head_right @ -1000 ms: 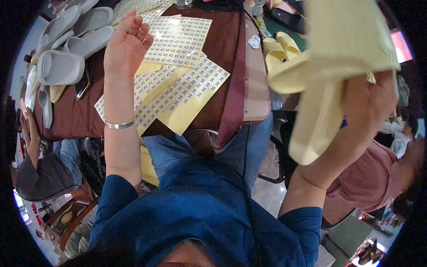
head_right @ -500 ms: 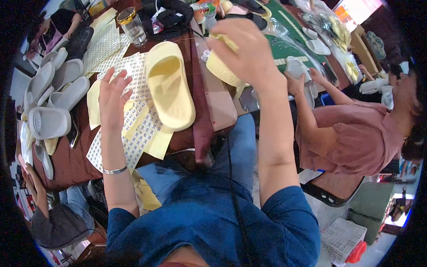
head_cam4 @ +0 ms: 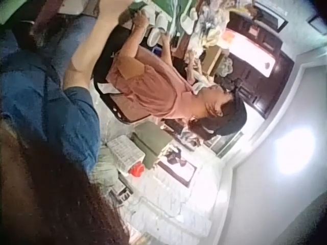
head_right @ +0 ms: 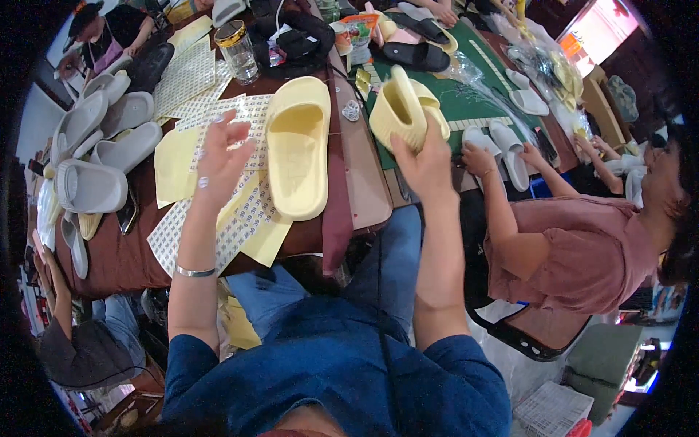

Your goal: The recorder is applying numerical size stickers to the footbeds of several pairs of slippers.

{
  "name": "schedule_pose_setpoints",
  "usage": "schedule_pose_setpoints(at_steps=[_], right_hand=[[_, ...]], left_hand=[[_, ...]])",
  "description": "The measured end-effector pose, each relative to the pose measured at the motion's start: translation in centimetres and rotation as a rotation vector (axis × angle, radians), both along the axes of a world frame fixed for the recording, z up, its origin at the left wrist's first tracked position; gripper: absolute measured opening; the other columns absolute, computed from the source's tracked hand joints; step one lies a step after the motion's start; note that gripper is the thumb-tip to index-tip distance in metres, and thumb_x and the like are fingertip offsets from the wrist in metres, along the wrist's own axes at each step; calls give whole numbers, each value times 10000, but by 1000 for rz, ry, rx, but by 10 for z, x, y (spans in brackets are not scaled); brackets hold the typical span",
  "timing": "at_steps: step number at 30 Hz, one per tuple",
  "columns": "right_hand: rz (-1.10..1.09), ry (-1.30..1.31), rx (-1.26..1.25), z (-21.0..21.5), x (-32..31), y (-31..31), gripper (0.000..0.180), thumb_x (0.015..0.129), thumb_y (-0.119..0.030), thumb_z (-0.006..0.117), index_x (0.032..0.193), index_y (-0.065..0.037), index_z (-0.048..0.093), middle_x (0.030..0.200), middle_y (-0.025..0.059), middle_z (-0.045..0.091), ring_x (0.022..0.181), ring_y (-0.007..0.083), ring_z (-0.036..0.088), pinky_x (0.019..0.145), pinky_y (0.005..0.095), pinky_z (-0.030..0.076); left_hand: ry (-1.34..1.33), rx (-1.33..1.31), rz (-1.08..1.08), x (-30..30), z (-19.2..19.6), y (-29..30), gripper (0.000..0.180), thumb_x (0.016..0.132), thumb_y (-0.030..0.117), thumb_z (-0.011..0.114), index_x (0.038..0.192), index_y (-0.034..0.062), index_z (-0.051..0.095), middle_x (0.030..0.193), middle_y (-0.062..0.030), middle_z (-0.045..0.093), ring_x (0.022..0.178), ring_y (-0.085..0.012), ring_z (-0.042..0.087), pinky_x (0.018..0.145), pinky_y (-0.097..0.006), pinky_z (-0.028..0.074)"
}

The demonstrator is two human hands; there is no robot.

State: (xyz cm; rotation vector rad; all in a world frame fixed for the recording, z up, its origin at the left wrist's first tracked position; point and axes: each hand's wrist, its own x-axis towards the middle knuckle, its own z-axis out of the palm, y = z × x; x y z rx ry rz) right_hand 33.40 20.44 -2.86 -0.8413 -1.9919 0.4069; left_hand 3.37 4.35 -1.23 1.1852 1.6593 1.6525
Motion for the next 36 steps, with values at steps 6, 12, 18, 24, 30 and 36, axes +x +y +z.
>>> schedule_pose_setpoints(at_steps=[6,12,18,24,30,36], right_hand=[[47,-109,404,111,-8,-3,616,844,-183,737,1357,20,464,1186,230,631,1023,358,658,876,401,522],[390,420,-165,158,-34,-53,602,890,-86,637,1419,50,384,1227,161,630,1092,226,640,928,327,509],[185,-43,-139,65,-87,-3,528,921,-265,641,1359,-18,480,1205,193,638,1016,288,652,872,366,518],[75,-318,495,43,-74,-17,372,905,-275,661,1173,-22,609,1103,184,657,1054,366,602,904,436,492],[832,-211,317,60,-99,-148,187,798,-124,671,958,-28,676,1033,145,661,1035,316,614,894,445,495],[872,-481,584,16,-158,-193,292,804,-179,695,1056,-31,681,1184,107,636,1193,283,559,1031,564,409]], left_hand=[[648,-179,149,18,8,33,704,812,35,687,1444,43,375,1200,-216,609,948,-328,662,824,-391,526],[573,50,303,13,28,14,604,804,-39,630,1380,32,461,1029,-157,646,683,-256,621,667,-380,511],[677,20,444,5,11,-20,611,773,44,628,1366,52,481,1105,-159,614,698,-274,629,706,-386,529],[507,-135,338,-9,10,-34,601,804,116,657,1371,37,473,1074,-159,631,749,-222,634,685,-346,511],[3,136,400,-30,21,-29,497,919,178,661,1349,12,474,1064,-62,656,816,-112,609,678,-275,466],[-260,184,190,-36,32,-36,614,915,192,672,1424,0,386,1038,-47,644,792,-93,597,648,-231,432]])
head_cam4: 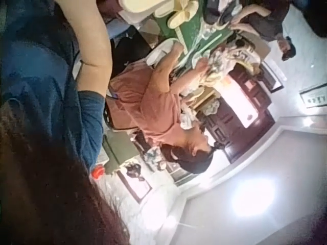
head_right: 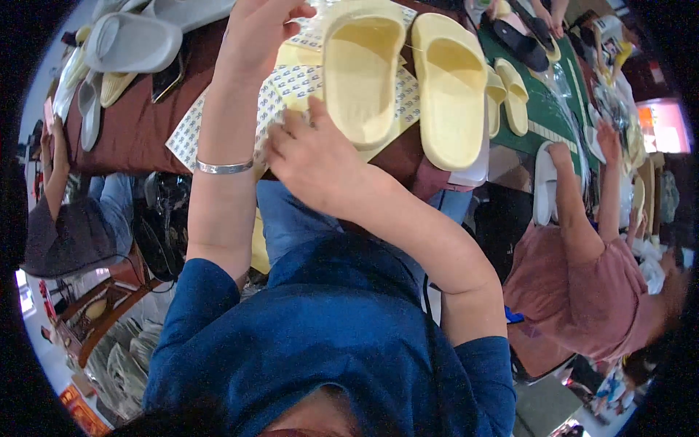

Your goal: The recorder is applying numerical size stickers to the footbeds of several pairs of slippers.

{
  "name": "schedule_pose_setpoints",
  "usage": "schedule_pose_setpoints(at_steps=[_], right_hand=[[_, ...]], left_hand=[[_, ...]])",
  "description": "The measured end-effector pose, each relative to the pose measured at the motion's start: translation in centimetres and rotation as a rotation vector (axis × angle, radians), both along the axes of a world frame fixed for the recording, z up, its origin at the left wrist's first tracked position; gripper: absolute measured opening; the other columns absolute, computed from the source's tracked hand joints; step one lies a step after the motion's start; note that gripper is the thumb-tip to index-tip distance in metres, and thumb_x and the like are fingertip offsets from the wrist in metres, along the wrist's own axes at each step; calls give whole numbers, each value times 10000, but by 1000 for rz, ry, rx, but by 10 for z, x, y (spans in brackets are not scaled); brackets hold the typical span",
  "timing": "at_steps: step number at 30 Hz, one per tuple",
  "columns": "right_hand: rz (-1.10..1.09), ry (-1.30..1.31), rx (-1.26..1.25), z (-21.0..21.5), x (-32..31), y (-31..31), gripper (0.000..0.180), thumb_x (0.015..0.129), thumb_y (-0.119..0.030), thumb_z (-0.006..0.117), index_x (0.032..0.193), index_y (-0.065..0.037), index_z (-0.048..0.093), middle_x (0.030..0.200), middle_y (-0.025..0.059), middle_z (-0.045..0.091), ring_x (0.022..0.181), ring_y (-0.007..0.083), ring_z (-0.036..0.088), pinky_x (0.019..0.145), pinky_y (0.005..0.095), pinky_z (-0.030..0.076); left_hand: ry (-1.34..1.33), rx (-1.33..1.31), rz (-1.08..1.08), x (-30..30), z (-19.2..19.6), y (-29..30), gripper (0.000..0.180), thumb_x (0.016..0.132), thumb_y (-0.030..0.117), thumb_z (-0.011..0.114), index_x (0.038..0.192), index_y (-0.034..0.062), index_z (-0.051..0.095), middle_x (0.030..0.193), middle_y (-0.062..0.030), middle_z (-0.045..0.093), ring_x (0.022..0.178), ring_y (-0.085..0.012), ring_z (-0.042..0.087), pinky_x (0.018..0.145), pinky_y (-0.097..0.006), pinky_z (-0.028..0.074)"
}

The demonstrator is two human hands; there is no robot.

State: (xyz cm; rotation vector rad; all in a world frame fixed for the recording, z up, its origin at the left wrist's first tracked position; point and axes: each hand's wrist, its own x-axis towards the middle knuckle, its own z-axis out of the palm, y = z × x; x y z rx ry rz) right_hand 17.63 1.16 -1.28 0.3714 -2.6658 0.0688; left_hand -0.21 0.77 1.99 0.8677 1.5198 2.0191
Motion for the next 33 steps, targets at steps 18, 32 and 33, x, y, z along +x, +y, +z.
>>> schedule_pose_setpoints(at_steps=[18,32,33], right_hand=[[-57,-14,-64,-14,-15,-11,239,804,-177,705,1026,-91,680,1086,80,632,1085,265,583,997,524,418],[16,189,-183,-12,-23,-38,137,754,-186,619,830,-75,645,881,66,579,932,243,582,923,467,456],[6,170,-170,-12,-22,-36,158,769,-182,624,883,-81,669,932,61,593,986,247,589,936,464,455]], left_hand=[[539,-32,591,99,-59,-248,679,802,-96,684,1386,-22,344,993,-123,623,889,-188,613,821,-309,472],[630,-256,504,109,-72,-197,587,842,38,744,1317,-124,439,1049,-170,679,794,-220,674,751,-326,544],[609,-224,535,108,-71,-195,550,858,39,724,1312,-122,461,1038,-172,684,794,-225,676,742,-324,542]])
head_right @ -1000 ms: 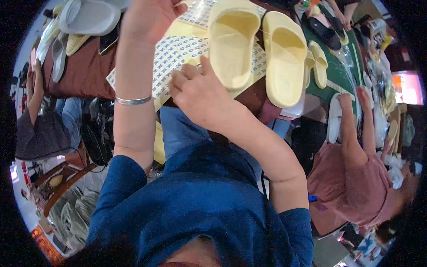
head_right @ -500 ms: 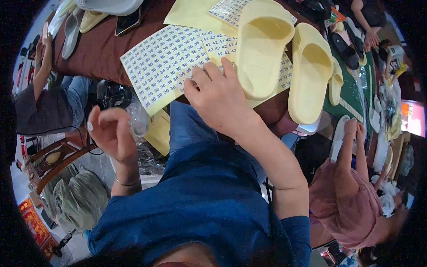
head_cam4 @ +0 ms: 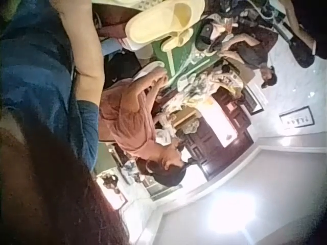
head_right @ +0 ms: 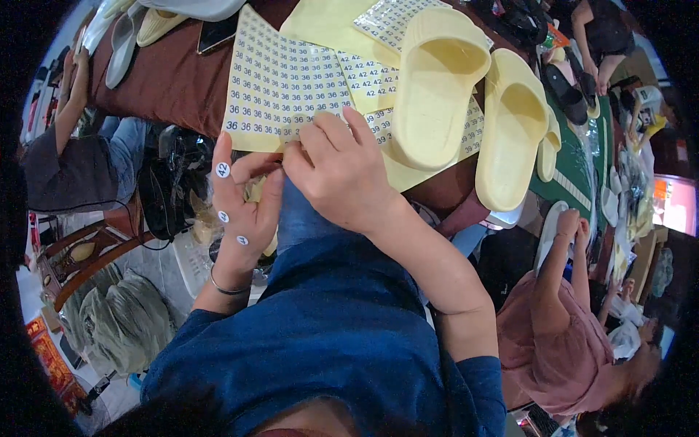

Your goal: The recorder is applying numerical size stickers to the footbeds of several pairs of slippers.

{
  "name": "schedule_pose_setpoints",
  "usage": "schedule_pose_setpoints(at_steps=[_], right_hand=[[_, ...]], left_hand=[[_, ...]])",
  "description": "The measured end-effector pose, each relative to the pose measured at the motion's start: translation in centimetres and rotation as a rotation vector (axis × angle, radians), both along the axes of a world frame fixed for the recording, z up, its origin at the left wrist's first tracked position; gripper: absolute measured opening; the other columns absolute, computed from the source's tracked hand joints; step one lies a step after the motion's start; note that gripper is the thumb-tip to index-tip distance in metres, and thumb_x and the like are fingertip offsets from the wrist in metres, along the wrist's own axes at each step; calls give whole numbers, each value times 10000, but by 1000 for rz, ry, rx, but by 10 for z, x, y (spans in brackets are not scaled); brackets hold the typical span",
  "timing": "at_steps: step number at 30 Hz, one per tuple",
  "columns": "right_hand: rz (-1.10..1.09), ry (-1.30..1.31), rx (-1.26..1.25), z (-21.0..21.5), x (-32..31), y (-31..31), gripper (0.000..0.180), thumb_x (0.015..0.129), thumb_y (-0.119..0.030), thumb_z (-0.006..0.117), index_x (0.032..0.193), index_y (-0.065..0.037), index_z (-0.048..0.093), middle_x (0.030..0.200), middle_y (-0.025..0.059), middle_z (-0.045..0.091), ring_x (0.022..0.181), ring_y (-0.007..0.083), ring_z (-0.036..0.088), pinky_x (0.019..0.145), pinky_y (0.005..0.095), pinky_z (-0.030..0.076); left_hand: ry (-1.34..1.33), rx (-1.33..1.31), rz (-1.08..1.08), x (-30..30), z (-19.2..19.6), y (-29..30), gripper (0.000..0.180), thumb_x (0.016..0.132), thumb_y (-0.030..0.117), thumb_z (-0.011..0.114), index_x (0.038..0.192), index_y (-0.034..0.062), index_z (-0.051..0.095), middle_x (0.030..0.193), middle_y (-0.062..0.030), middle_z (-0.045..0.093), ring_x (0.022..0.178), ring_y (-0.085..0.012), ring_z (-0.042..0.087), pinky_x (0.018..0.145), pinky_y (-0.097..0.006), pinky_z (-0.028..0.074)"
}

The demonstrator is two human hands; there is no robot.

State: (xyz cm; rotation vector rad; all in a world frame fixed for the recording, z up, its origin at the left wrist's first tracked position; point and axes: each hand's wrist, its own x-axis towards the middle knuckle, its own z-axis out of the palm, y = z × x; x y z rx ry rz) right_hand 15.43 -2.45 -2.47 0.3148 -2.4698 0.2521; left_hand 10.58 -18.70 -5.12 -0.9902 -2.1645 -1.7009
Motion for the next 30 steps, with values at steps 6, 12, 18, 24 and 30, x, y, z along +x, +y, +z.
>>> schedule_pose_setpoints(at_steps=[6,12,18,24,30], right_hand=[[14,29,27,-4,-5,1,139,761,-188,615,812,-68,663,963,84,619,1037,267,593,949,484,446],[41,43,-4,-8,-6,3,153,776,-185,611,846,-66,677,989,87,635,1052,274,600,944,490,454],[49,49,-69,-14,-2,5,150,774,-162,614,872,-62,669,981,69,627,1039,262,601,940,468,466],[28,62,-181,-14,2,4,178,748,-141,649,908,-69,685,965,43,615,998,246,599,921,448,471],[33,61,-267,-12,2,6,215,721,-120,699,928,-62,692,938,40,610,950,243,601,905,442,467]], left_hand=[[183,-260,9,-6,24,-6,459,893,40,660,1331,-38,549,931,-187,676,714,-288,650,663,-351,515],[120,-337,-5,-10,22,-2,433,875,14,651,1306,9,604,888,-201,668,698,-338,635,650,-374,507],[-189,-98,-13,-16,8,5,423,904,-37,622,1322,-31,560,1069,-185,702,887,-201,696,785,-294,543],[-637,232,-195,-15,8,8,528,928,-65,590,1424,-10,418,1189,-136,649,1062,-162,636,904,-279,511],[-804,424,-281,-15,6,14,599,917,-88,593,1454,15,349,1229,-164,621,1097,-180,620,946,-294,500]])
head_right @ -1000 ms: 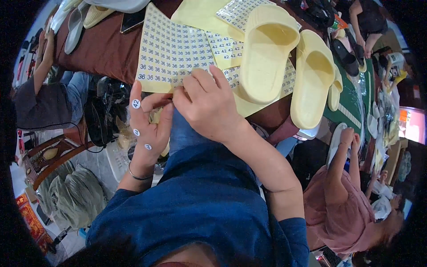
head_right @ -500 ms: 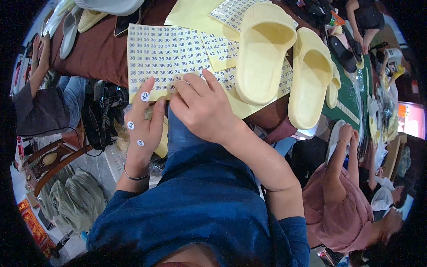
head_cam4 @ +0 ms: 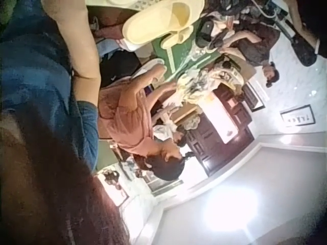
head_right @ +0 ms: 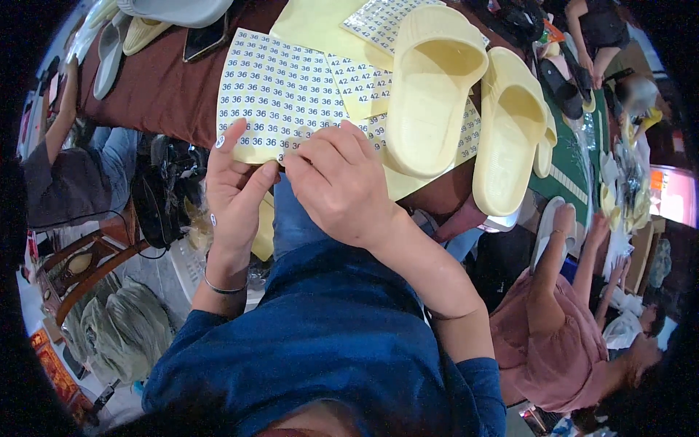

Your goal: The recorder is applying numerical size stickers to the footbeds of several pairs of slippers.

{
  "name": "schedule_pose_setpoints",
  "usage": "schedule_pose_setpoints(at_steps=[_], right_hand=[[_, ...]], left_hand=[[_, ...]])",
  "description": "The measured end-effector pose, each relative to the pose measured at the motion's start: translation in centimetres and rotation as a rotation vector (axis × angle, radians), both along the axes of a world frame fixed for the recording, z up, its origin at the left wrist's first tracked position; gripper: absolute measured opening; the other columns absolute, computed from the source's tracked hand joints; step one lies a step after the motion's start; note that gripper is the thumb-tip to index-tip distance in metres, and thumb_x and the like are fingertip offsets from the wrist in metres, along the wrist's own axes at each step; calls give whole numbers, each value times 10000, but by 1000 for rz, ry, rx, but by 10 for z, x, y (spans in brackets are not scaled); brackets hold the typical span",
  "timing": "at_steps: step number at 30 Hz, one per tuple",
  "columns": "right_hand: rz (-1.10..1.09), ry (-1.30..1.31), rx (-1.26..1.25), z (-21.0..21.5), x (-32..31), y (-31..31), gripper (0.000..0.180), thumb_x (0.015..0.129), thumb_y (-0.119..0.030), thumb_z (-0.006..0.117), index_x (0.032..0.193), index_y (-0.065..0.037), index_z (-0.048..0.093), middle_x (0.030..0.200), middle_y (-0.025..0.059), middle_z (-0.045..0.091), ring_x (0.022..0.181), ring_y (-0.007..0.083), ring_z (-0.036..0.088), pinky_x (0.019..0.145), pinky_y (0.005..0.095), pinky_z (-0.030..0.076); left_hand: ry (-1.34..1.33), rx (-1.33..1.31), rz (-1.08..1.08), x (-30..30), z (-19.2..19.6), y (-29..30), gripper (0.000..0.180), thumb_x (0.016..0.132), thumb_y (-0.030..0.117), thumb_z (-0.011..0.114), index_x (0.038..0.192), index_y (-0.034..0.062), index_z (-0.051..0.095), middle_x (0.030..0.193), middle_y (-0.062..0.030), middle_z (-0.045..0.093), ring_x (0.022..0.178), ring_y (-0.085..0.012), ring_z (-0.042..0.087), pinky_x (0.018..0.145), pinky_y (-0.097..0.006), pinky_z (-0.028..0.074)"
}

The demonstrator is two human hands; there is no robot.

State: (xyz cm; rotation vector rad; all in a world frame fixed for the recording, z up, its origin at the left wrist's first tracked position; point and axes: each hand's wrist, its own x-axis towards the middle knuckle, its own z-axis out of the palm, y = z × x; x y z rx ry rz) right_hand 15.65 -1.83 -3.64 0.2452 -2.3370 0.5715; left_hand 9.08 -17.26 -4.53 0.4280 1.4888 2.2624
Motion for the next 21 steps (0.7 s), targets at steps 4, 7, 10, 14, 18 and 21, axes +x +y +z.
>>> schedule_pose_setpoints(at_steps=[4,7,10,14,18,21], right_hand=[[-16,-18,-42,5,2,-1,214,733,-116,730,935,-57,693,928,42,610,939,241,604,915,458,458],[-9,-34,-71,7,4,1,208,737,-112,737,933,-56,692,923,41,611,942,239,605,924,473,455],[-35,-65,-37,7,6,5,196,741,-129,728,919,-58,688,919,40,612,947,235,605,948,490,443],[-92,-62,98,12,9,3,167,753,-140,706,900,-63,682,906,40,609,950,232,605,972,508,426],[-134,-65,154,13,11,3,154,764,-138,680,902,-70,675,893,38,605,949,224,607,989,519,413],[-108,-80,102,12,11,8,164,761,-130,683,915,-75,675,891,38,606,936,222,614,995,518,413]], left_hand=[[4,5,-25,0,-1,2,602,913,-86,601,1448,19,347,1233,-164,618,1106,-183,617,950,-299,499],[87,-53,-14,2,-1,4,602,907,-78,612,1442,7,349,1230,-167,619,1104,-188,620,947,-298,500],[229,-162,12,4,-3,6,598,897,-70,630,1431,-9,369,1220,-169,626,1092,-194,629,932,-294,505],[381,-337,23,6,0,7,583,882,-66,655,1410,-25,413,1188,-165,649,1055,-196,649,892,-289,522],[391,-283,60,5,1,12,580,878,-67,658,1406,-29,420,1176,-164,657,1045,-193,656,880,-291,528],[345,-244,36,4,2,13,579,881,-71,652,1409,-27,417,1168,-162,658,1053,-189,652,886,-287,524]])
